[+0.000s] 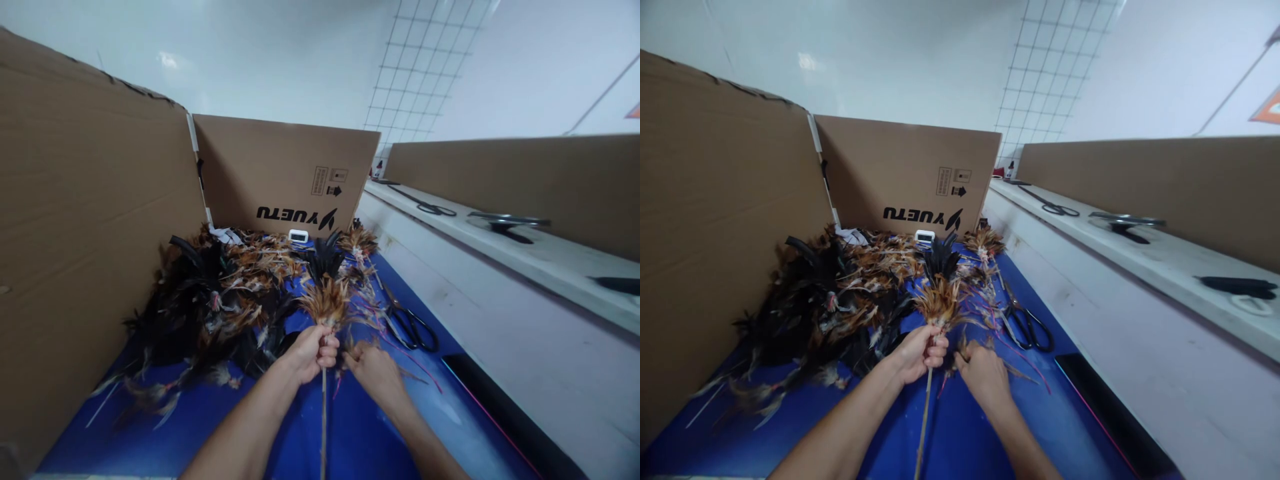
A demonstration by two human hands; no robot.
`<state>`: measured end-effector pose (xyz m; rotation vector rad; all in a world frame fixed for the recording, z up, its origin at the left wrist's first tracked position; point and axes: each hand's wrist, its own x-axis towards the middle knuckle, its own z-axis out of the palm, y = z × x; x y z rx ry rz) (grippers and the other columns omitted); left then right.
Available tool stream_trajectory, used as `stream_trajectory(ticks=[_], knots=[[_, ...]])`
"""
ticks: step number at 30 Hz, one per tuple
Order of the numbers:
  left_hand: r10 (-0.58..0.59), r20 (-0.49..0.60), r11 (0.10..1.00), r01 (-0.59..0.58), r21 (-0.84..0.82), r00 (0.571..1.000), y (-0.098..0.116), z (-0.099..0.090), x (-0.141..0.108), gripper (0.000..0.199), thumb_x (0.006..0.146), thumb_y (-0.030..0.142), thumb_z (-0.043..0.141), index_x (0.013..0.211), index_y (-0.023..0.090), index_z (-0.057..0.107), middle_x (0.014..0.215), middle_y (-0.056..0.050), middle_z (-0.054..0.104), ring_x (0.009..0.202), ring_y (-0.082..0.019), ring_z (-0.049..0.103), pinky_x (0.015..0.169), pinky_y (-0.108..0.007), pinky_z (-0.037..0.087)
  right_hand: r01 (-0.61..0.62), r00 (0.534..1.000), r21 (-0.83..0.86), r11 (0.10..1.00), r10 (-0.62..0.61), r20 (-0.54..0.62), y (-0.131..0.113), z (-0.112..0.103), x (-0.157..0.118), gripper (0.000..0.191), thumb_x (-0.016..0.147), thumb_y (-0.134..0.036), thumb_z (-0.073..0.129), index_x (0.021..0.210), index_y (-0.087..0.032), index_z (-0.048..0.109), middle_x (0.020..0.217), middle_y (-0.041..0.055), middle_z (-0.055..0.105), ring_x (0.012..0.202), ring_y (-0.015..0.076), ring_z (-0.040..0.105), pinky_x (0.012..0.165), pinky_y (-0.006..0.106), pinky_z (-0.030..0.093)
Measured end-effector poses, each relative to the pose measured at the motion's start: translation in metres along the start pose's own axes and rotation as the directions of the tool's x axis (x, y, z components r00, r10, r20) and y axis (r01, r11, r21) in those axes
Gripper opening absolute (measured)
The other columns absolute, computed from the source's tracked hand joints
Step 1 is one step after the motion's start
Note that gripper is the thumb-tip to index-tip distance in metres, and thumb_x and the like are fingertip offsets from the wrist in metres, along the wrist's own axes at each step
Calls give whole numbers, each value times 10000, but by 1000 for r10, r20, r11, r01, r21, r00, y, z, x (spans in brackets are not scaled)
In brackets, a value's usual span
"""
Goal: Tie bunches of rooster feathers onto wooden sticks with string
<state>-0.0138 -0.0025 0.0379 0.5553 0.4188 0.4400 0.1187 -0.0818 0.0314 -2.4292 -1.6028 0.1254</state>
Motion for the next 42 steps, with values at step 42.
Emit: stream_trajectory(ticks=[42], knots=[[-98, 12, 995, 98, -21, 995, -1, 1, 1, 157, 651, 329, 400, 671, 173, 402, 585, 14, 445, 350, -29, 184, 374, -183, 50, 48, 982, 827, 560, -178, 63, -43, -41, 35, 285, 664, -254, 599, 892, -200, 437, 581, -53, 573, 497, 136, 598, 363, 196, 438]])
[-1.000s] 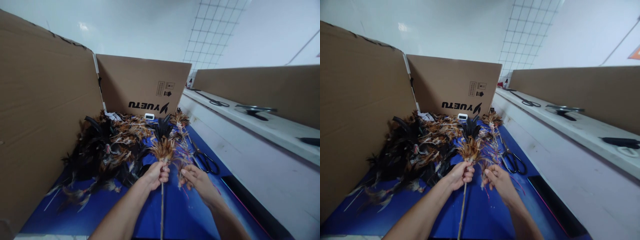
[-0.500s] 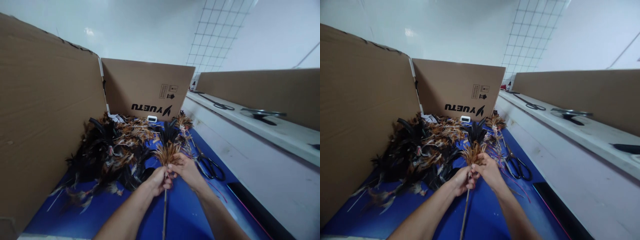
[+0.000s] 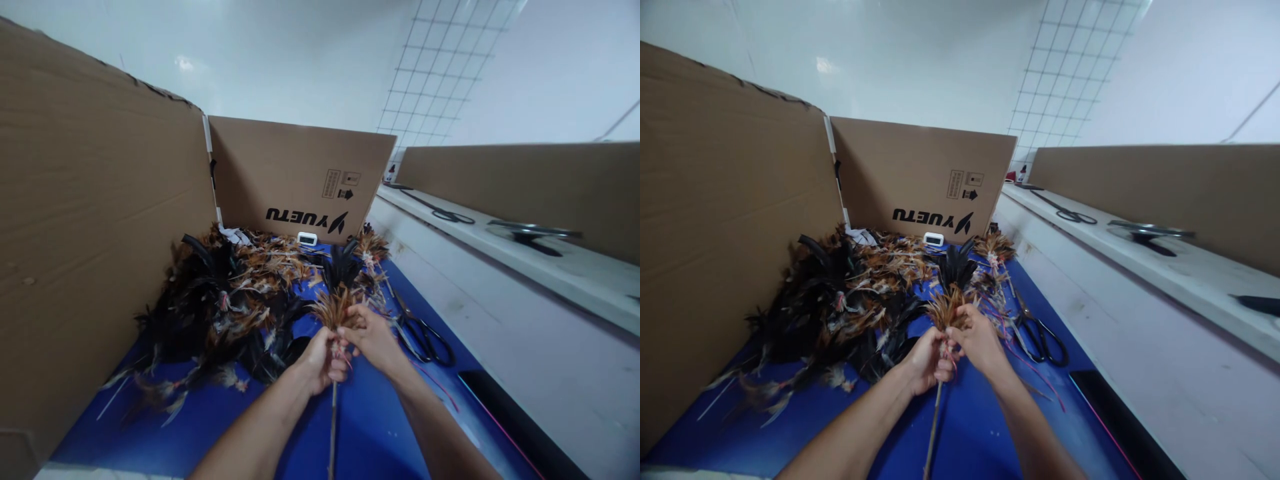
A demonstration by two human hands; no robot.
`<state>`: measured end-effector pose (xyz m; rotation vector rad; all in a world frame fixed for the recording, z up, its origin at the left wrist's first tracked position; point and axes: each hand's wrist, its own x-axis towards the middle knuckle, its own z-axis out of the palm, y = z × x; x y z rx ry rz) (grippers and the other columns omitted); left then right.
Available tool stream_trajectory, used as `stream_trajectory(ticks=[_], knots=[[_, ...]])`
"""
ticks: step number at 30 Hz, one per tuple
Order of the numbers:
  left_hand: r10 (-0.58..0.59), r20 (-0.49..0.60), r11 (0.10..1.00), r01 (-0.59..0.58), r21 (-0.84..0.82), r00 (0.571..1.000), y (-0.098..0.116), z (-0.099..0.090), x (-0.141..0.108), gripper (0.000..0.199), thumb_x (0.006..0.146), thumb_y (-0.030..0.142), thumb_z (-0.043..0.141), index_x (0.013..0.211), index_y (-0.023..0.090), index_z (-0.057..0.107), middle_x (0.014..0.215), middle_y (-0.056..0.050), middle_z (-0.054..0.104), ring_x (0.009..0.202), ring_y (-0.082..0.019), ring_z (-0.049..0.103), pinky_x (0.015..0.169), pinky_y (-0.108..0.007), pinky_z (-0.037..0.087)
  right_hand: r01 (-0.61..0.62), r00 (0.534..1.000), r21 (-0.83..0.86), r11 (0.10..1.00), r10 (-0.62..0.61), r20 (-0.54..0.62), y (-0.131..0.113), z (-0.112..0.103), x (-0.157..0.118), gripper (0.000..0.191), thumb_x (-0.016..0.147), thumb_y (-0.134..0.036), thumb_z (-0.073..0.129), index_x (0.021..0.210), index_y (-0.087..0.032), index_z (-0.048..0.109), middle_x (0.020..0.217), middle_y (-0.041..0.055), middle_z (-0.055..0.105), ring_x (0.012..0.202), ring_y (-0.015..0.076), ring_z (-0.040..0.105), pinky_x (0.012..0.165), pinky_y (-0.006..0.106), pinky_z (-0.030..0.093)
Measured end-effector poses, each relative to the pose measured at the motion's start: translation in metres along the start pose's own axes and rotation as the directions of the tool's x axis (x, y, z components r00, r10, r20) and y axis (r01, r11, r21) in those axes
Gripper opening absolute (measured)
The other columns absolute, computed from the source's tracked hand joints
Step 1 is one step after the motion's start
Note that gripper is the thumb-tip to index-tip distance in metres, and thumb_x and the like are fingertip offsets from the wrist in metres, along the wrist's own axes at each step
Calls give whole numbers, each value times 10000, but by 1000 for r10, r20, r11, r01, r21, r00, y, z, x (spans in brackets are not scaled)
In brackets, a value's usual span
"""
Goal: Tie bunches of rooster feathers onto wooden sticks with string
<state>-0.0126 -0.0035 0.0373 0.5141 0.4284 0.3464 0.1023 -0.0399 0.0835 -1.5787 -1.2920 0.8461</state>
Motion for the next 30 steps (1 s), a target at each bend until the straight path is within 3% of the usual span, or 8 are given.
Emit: stream_trajectory(ticks=[4, 8, 14, 19, 22, 25, 27, 30], knots=[[-7, 46, 1000, 7, -4, 999, 0, 0, -1, 143, 610, 289, 438, 685, 175, 397, 586, 26, 416, 358, -27, 194, 378, -176, 47, 10, 1000, -65, 998, -8, 30, 1, -1, 5, 281, 667, -243, 580, 910, -205, 443, 550, -63, 562, 447, 121, 564, 342, 187, 416], [-7, 8, 999, 7, 41, 1000, 0, 2, -2, 146, 563, 195, 456, 700, 163, 416, 560, 44, 369, 366, -21, 172, 380, -176, 44, 30, 999, -208, 978, -23, 37, -1, -3, 7, 255, 670, -220, 567, 902, -212, 463, 530, -63, 562, 420, 115, 535, 340, 186, 390], [18, -29, 996, -16, 86, 999, -2, 5, -2, 101, 624, 205, 471, 678, 169, 394, 549, 55, 335, 375, -28, 225, 385, -177, 57, 121, 993, -411, 904, -110, 50, -3, -7, 10, 227, 659, -185, 582, 874, -217, 516, 529, -52, 583, 430, 108, 521, 419, 199, 355], [62, -62, 991, -54, 123, 996, -5, 1, 3, 96, 642, 210, 467, 672, 169, 386, 559, 46, 370, 372, -25, 246, 383, -179, 73, 147, 988, -445, 883, -148, 33, -12, -5, 6, 271, 644, -182, 598, 905, -223, 537, 631, -27, 628, 513, 134, 567, 502, 226, 396], [67, -66, 992, -59, 114, 996, -5, 0, 3, 93, 651, 218, 460, 679, 166, 389, 550, 47, 369, 366, -26, 241, 381, -184, 74, 140, 966, -449, 882, -222, -133, -20, -10, -10, 274, 701, -275, 585, 965, -221, 540, 757, 8, 653, 537, 140, 572, 559, 256, 428], [64, -82, 994, -56, 99, 995, -3, 2, 1, 99, 648, 206, 465, 685, 165, 383, 551, 50, 370, 366, -20, 227, 384, -181, 71, 72, 887, -485, 871, -279, -369, -16, -19, -32, 220, 760, -394, 544, 888, -218, 575, 761, 39, 651, 558, 151, 557, 585, 274, 425], [70, -96, 993, -59, 106, 993, -3, 5, -1, 110, 642, 197, 476, 687, 167, 380, 551, 52, 372, 370, -19, 230, 387, -180, 67, 19, 909, -473, 881, -213, -359, -4, -23, -43, 250, 790, -451, 501, 778, -219, 594, 657, 37, 632, 538, 155, 537, 546, 270, 405], [88, -100, 989, -75, 131, 991, -3, 8, -4, 105, 637, 197, 483, 670, 162, 390, 539, 54, 367, 376, -21, 238, 386, -185, 69, -13, 982, -399, 917, -63, -179, 20, -21, -46, 344, 805, -497, 458, 690, -209, 605, 610, 34, 614, 547, 158, 538, 518, 262, 401]])
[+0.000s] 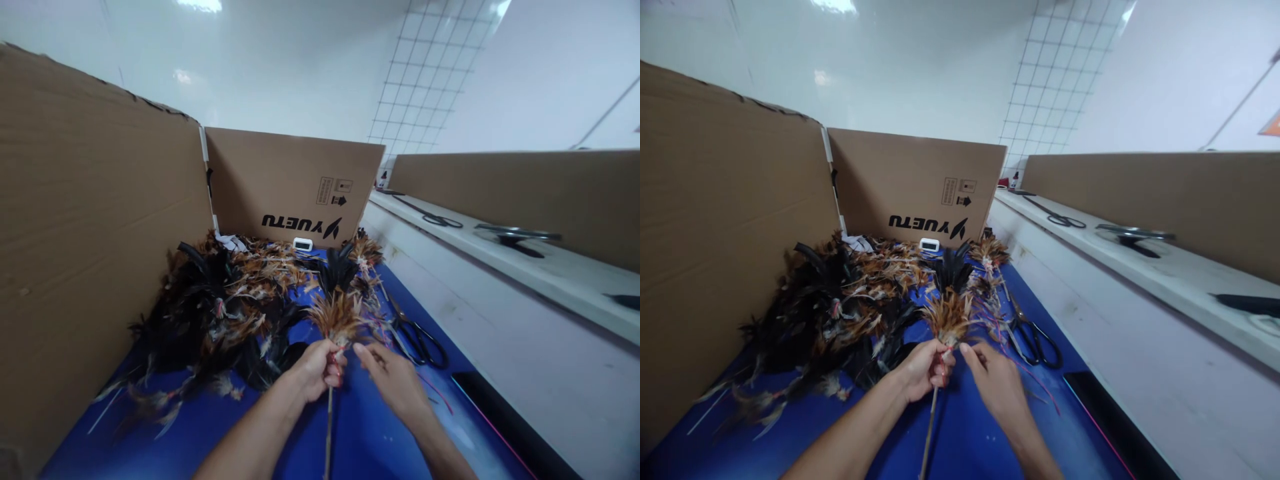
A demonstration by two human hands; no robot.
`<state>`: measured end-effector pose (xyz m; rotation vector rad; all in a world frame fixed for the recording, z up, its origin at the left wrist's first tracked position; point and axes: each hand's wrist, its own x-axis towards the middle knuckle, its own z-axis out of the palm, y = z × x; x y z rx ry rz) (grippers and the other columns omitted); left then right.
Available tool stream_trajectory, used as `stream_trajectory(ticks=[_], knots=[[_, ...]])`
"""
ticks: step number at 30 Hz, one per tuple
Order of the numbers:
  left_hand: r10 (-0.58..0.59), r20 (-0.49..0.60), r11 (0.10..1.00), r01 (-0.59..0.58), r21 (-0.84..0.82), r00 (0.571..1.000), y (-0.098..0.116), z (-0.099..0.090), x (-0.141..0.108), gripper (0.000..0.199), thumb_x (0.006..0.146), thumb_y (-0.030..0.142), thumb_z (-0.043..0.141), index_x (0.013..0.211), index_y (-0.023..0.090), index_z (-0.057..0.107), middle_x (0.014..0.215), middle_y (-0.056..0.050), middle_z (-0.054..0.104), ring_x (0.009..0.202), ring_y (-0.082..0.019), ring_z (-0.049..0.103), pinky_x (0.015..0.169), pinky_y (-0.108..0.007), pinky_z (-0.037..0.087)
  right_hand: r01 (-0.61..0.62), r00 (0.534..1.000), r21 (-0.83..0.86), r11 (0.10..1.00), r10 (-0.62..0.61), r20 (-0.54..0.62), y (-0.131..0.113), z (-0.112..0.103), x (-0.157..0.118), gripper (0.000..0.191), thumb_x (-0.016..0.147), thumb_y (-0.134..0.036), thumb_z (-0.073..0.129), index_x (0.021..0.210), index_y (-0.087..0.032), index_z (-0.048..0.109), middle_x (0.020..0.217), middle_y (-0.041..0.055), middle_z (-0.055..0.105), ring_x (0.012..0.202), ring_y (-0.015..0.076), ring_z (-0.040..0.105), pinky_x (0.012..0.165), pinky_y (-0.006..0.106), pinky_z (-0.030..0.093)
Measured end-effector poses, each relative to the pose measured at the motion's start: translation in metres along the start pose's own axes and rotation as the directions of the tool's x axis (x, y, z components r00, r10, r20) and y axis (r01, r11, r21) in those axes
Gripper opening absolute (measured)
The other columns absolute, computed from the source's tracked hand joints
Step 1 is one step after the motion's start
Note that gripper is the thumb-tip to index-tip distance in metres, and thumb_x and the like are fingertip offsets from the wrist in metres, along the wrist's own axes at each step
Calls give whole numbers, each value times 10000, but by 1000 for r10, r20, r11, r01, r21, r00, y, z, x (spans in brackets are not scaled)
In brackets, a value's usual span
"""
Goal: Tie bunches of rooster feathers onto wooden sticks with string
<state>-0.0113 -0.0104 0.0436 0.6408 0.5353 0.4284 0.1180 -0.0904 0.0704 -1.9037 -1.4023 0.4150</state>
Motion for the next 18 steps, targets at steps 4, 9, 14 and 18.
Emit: stream_trajectory(ticks=[4, 9, 14, 18], knots=[[26, 5, 998, -27, 49, 1000, -1, 3, -3, 114, 640, 223, 488, 626, 156, 397, 532, 49, 371, 378, -22, 252, 384, -192, 77, -145, 970, 247, 958, 88, 227, 9, 23, 9, 420, 768, -552, 478, 639, -166, 581, 583, 19, 571, 501, 133, 509, 445, 240, 391], [52, -30, 995, -49, 91, 998, -3, 6, -4, 223, 670, 327, 530, 632, 167, 380, 538, 51, 379, 386, -20, 263, 396, -190, 91, -275, 924, 561, 781, 52, 380, -6, 35, 28, 387, 690, -506, 620, 594, -142, 530, 501, -25, 514, 479, 96, 484, 467, 215, 397], [66, -17, 993, -64, 102, 998, -2, 6, -3, 135, 632, 237, 482, 595, 163, 375, 533, 46, 366, 383, -23, 266, 392, -195, 84, -384, 897, 602, 700, 127, 424, -14, 42, 43, 369, 640, -472, 679, 697, -115, 607, 489, -18, 546, 400, 67, 433, 361, 178, 302], [53, -47, 993, -47, 112, 998, -1, 8, -5, 81, 620, 201, 407, 557, 160, 378, 526, 35, 364, 369, -26, 255, 386, -197, 82, -451, 871, 575, 683, 196, 451, -14, 47, 48, 311, 623, -409, 686, 692, -110, 636, 463, -15, 555, 352, 51, 400, 317, 159, 247]])
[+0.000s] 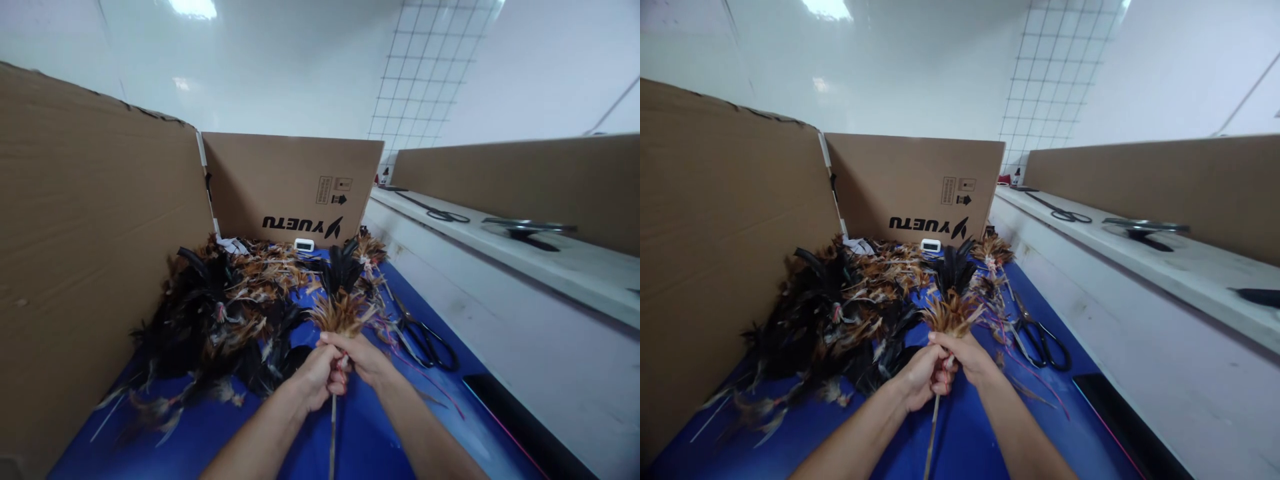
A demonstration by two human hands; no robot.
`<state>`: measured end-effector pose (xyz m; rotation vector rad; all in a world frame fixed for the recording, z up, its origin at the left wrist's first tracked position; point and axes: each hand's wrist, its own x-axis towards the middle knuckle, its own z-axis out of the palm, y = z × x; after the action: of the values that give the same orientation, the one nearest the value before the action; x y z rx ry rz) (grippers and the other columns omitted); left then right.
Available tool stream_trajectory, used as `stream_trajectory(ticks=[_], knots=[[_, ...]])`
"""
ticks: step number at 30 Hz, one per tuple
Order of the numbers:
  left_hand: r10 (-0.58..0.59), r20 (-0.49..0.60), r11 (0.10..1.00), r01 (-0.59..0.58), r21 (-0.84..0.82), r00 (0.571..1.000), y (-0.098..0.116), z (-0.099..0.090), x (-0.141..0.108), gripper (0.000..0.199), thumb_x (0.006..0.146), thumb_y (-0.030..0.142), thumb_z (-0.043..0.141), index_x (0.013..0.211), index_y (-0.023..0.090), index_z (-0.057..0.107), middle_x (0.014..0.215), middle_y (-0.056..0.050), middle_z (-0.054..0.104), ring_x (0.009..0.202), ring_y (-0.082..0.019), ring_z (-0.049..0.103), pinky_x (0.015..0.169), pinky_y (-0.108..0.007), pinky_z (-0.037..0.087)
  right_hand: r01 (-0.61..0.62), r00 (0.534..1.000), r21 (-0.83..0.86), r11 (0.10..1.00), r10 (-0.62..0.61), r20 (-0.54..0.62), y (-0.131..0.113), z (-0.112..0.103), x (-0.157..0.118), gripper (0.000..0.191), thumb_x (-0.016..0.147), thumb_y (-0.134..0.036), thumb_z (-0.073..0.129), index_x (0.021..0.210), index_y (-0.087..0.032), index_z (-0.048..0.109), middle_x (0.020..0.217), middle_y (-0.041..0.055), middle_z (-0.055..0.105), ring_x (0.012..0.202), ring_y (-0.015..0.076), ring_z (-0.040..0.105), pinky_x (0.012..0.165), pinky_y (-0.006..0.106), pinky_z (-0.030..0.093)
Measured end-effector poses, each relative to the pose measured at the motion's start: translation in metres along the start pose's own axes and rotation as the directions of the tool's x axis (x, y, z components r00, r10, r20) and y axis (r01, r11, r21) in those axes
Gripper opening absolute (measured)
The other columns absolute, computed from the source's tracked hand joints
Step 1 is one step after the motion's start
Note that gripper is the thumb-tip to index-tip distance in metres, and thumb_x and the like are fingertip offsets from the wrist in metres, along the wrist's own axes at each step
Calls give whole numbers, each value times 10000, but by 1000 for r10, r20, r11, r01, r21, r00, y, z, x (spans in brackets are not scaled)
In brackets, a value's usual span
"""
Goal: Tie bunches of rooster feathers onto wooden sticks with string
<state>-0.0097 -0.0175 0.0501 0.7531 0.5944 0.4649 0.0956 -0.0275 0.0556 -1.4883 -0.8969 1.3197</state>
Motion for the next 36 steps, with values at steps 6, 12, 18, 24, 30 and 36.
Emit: stream_trajectory(ticks=[6, 12, 18, 24, 30, 36], knots=[[-25, 3, 999, 25, -23, 1000, -1, 4, -2, 61, 616, 174, 398, 560, 160, 379, 520, 46, 331, 373, -29, 242, 382, -184, 117, 13, 1000, 29, 999, -12, -21, 7, 0, 1, 201, 656, -305, 605, 657, -107, 643, 422, -32, 522, 315, 27, 332, 296, 141, 206], [-84, 140, 980, 107, -168, 987, -4, -1, 2, 74, 667, 177, 459, 610, 135, 436, 558, 29, 392, 391, -30, 285, 411, -182, 242, 20, 999, 59, 998, -22, 26, 11, -5, 0, 232, 679, -327, 587, 678, -109, 666, 480, -4, 574, 361, 52, 428, 322, 148, 271], [-158, 254, 927, 231, -294, 954, -6, -10, 5, 106, 709, 190, 487, 678, 95, 519, 592, -18, 507, 489, -86, 494, 496, -221, 421, 6, 995, 84, 996, -15, 100, 8, -8, -1, 266, 689, -361, 582, 720, -109, 662, 463, -10, 563, 367, 59, 460, 314, 141, 278], [-198, 231, 938, 253, -236, 952, -5, -14, 6, 213, 731, 231, 471, 766, 50, 578, 734, -94, 623, 598, -166, 625, 455, -248, 479, -18, 996, -45, 999, 22, 81, 8, -12, -3, 309, 700, -393, 560, 767, -104, 645, 405, -34, 519, 277, 26, 337, 255, 134, 168], [-200, 259, 946, 255, -201, 945, -1, -12, 2, 247, 717, 284, 490, 757, 55, 575, 733, -84, 597, 536, -145, 584, 351, -218, 425, 13, 989, 6, 1000, -14, 150, 10, -14, -5, 316, 693, -412, 578, 735, -105, 640, 401, -53, 493, 288, 21, 324, 267, 147, 150], [-168, 275, 957, 224, -186, 947, 1, -7, -3, 133, 744, 233, 569, 752, 120, 500, 658, -9, 494, 402, -16, 344, 326, -111, 160, -6, 960, 99, 995, -22, 280, 7, -15, -7, 309, 710, -379, 566, 783, -100, 677, 390, -57, 491, 302, 20, 295, 309, 158, 181]])
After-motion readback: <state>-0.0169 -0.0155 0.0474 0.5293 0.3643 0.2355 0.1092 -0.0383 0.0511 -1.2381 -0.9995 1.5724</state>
